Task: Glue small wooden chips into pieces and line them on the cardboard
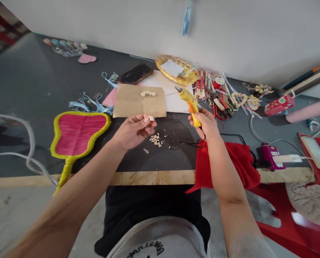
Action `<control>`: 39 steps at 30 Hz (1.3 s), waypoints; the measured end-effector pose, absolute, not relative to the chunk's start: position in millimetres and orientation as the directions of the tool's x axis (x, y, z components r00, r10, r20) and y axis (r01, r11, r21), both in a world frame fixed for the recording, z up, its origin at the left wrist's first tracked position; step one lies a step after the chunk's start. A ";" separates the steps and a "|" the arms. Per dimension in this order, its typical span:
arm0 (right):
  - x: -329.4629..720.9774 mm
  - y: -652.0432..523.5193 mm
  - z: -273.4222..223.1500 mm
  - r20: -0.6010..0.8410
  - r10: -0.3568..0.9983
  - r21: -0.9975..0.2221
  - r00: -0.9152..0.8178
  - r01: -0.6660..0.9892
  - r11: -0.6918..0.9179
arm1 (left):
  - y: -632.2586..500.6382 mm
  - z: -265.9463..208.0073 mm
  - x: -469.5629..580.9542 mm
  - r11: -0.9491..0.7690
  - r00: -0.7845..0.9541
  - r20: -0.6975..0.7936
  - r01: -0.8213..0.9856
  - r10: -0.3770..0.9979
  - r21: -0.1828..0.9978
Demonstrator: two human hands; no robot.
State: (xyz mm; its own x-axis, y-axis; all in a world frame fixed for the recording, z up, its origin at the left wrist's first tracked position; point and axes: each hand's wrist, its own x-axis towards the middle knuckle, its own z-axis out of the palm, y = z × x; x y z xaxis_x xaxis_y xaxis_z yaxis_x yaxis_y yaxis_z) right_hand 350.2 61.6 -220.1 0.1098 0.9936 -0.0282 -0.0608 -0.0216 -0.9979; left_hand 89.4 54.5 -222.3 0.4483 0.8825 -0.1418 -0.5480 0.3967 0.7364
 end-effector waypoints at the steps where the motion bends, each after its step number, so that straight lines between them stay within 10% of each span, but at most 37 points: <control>1: 347.8 59.4 -219.2 -0.032 0.998 -0.994 0.056 -0.108 -0.026 | 54.9 -222.2 88.9 0.400 0.444 -0.149 -0.550 0.884 0.733; 9: 334.1 53.4 -222.0 0.279 0.957 -0.957 0.073 -0.064 0.284 | 54.0 -221.9 88.1 0.412 0.456 -0.146 -0.566 0.878 0.714; 20: 318.5 32.0 -212.5 0.184 0.928 -0.982 -0.325 -0.106 0.158 | 60.4 -213.8 78.7 0.334 0.319 -0.161 -0.617 0.934 0.713; 39: 308.5 27.0 -214.9 0.217 0.897 -0.974 -0.384 -0.148 0.172 | 57.6 -213.6 82.2 0.333 0.364 -0.107 -0.646 0.925 0.687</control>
